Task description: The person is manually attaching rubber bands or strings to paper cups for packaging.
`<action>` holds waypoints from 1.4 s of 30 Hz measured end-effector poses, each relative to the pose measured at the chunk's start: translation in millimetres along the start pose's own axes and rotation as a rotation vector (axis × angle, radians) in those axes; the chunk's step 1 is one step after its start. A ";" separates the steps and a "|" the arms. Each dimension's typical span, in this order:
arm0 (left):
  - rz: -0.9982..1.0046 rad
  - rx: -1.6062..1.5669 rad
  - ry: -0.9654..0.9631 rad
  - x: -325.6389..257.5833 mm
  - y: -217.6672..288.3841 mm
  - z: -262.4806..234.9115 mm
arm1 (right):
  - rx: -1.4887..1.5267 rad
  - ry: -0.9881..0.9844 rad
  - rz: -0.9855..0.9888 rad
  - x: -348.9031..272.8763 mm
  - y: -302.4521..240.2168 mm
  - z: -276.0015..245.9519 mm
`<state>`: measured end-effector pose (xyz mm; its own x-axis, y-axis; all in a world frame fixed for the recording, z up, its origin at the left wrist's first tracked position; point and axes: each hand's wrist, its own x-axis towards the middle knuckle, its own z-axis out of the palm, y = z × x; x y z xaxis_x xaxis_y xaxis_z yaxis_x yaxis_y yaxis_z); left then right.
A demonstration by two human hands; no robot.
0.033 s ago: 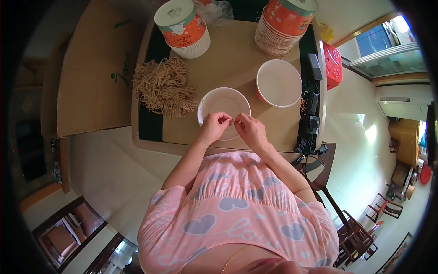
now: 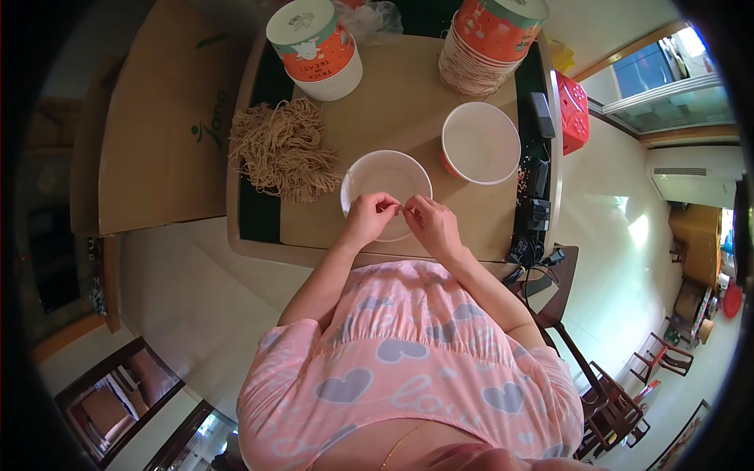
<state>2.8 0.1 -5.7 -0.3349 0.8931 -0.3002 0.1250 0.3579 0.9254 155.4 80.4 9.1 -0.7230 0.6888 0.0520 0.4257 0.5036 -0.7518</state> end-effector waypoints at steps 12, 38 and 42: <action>0.011 0.037 -0.012 1.8 -3.6 -0.7 | -0.041 -0.008 -0.026 1.9 -1.8 -2.8; -0.032 0.019 -0.006 -2.3 1.5 -3.2 | -0.126 -0.023 0.009 2.4 -15.3 -0.6; -0.013 0.010 -0.004 -1.8 -2.2 -3.1 | -0.136 -0.016 0.003 2.2 -14.7 0.2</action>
<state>0.2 -3.2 -6.5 -0.3326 0.8894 -0.3135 0.1297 0.3724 0.9190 147.4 74.4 20.1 -0.7298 0.6826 0.0387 0.4967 0.5682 -0.6561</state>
